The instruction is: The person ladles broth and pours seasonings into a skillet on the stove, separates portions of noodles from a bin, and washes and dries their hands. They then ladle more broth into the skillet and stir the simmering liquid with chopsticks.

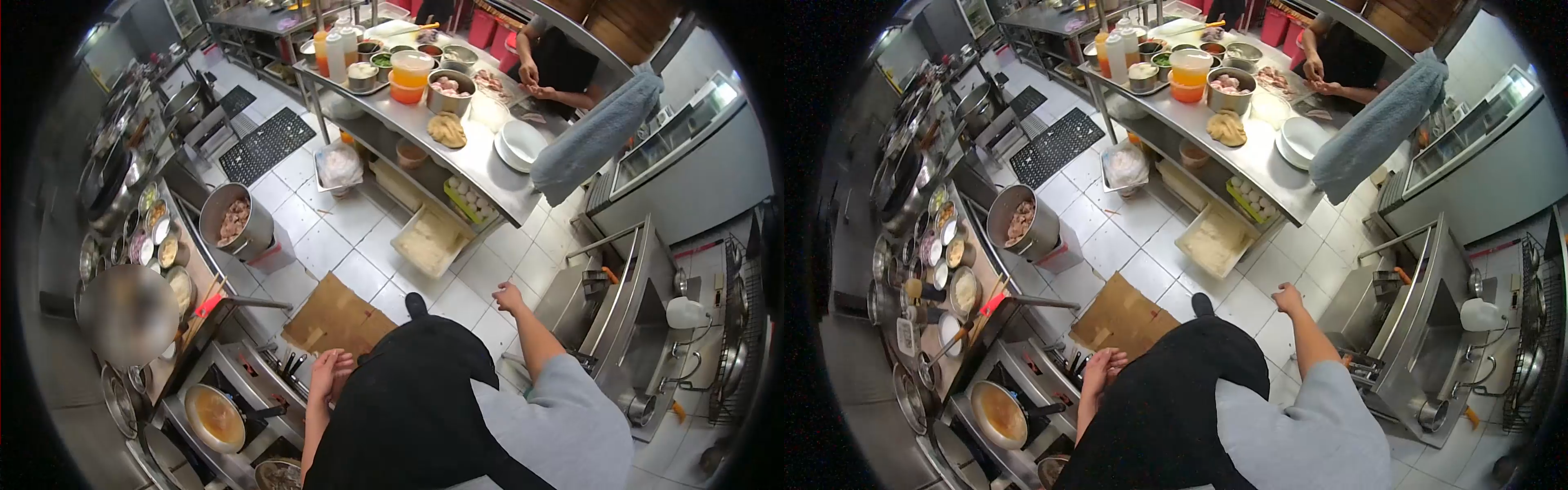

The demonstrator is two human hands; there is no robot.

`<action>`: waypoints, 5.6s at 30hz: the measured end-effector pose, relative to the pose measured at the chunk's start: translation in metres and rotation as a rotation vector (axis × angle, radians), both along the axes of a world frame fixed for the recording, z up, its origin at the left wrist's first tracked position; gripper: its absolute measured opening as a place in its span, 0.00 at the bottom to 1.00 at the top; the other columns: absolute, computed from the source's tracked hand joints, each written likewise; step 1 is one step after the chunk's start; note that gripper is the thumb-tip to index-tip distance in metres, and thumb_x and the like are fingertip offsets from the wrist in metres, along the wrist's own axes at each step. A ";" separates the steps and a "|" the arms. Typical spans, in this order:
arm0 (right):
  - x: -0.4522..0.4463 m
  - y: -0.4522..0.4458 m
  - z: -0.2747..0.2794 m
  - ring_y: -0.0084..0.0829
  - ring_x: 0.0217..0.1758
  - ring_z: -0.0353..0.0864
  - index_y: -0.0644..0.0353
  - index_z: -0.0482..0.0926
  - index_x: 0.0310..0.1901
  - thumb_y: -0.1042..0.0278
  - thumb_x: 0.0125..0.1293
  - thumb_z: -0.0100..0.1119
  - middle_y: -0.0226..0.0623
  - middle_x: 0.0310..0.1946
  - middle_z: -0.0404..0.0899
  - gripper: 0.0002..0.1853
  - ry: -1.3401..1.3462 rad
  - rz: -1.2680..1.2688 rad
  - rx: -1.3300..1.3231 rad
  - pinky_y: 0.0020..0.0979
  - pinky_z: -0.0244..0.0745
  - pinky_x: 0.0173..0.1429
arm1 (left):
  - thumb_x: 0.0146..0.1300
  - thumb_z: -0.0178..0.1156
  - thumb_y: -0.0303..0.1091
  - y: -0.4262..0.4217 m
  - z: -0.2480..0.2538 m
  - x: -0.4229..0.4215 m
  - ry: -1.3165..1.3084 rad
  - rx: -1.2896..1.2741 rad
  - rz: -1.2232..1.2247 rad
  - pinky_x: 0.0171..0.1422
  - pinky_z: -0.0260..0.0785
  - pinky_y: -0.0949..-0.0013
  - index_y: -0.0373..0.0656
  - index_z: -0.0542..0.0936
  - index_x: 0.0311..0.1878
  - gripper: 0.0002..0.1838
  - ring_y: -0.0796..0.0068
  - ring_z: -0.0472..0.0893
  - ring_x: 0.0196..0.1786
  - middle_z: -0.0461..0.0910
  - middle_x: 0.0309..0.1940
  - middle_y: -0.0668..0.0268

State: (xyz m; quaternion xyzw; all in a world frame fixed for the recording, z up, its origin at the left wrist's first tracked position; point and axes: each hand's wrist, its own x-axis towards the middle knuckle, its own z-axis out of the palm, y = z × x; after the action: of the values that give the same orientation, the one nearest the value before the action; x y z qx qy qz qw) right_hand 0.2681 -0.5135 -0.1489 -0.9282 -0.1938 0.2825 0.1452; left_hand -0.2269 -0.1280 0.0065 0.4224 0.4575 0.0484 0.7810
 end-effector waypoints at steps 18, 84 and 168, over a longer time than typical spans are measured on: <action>0.032 0.132 -0.070 0.32 0.39 0.85 0.60 0.77 0.59 0.52 0.66 0.68 0.40 0.41 0.86 0.26 0.385 -0.086 0.261 0.34 0.80 0.46 | 0.79 0.50 0.54 -0.058 -0.121 0.198 0.304 -0.197 -0.030 0.46 0.80 0.65 0.34 0.79 0.54 0.27 0.69 0.86 0.45 0.85 0.43 0.58; 0.020 0.273 0.330 0.40 0.72 0.69 0.63 0.61 0.74 0.55 0.81 0.44 0.45 0.72 0.68 0.28 -0.005 -0.593 2.735 0.45 0.63 0.77 | 0.77 0.47 0.60 -0.055 0.192 0.611 -0.724 -0.072 -1.154 0.53 0.72 0.64 0.34 0.80 0.53 0.33 0.62 0.82 0.42 0.85 0.38 0.54; 0.122 0.347 -0.413 0.44 0.50 0.88 0.60 0.88 0.45 0.65 0.49 0.78 0.45 0.46 0.88 0.20 -0.107 -0.020 -0.759 0.44 0.82 0.48 | 0.65 0.49 0.28 0.162 -0.517 0.616 -0.098 0.794 -1.382 0.23 0.77 0.50 0.22 0.70 0.54 0.19 0.40 0.85 0.28 0.83 0.37 0.33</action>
State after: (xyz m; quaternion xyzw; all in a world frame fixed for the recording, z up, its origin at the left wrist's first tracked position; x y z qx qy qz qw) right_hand 0.3903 -0.1661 -0.5620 -0.9312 -0.0737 0.2840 -0.2162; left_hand 0.3887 0.0342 -0.5100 0.8543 0.0057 -0.2689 0.4448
